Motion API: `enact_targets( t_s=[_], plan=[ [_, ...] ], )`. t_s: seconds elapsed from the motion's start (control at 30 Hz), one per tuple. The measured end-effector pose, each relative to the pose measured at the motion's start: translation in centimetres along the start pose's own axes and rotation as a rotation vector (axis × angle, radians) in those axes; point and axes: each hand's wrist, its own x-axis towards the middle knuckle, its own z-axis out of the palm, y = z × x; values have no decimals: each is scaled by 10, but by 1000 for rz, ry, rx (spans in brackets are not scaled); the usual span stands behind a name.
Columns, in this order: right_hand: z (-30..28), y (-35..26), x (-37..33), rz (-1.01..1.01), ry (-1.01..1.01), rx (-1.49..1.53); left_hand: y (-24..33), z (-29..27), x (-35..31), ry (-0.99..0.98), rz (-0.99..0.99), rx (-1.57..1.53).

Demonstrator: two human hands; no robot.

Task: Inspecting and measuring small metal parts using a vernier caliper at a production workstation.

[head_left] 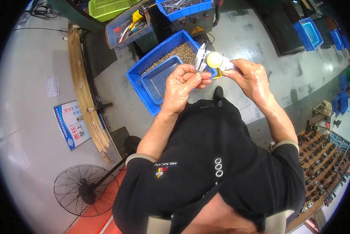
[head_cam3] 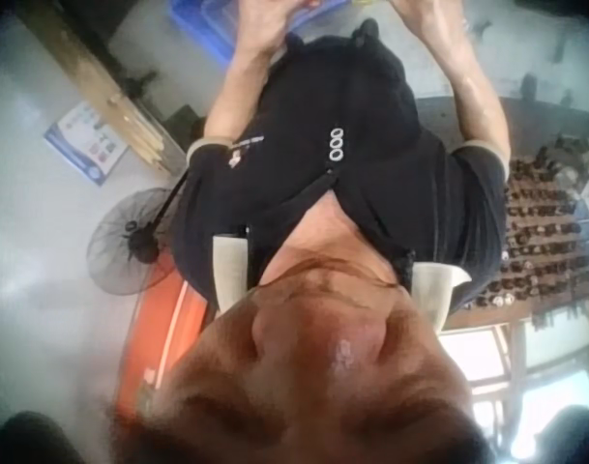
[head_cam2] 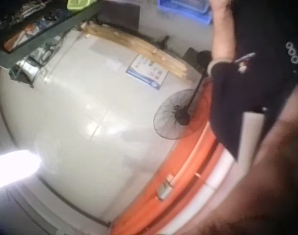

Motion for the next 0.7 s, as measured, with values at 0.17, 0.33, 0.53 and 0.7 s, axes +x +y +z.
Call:
enact_targets(
  t_s=[0.17, 0.33, 0.53, 0.7],
  plan=[
    [3, 2, -2, 12, 41, -21, 1, 2, 1, 4, -1, 14],
    [2, 0, -3, 9, 61, -22, 0, 0, 0, -5, 7, -14],
    [0, 0, -5, -16, 62, -8, -1, 0, 0, -2, -15, -13],
    [-3, 0, -4, -31, 43, -30, -1, 0, -1, -12, -18, -11]
  ],
)
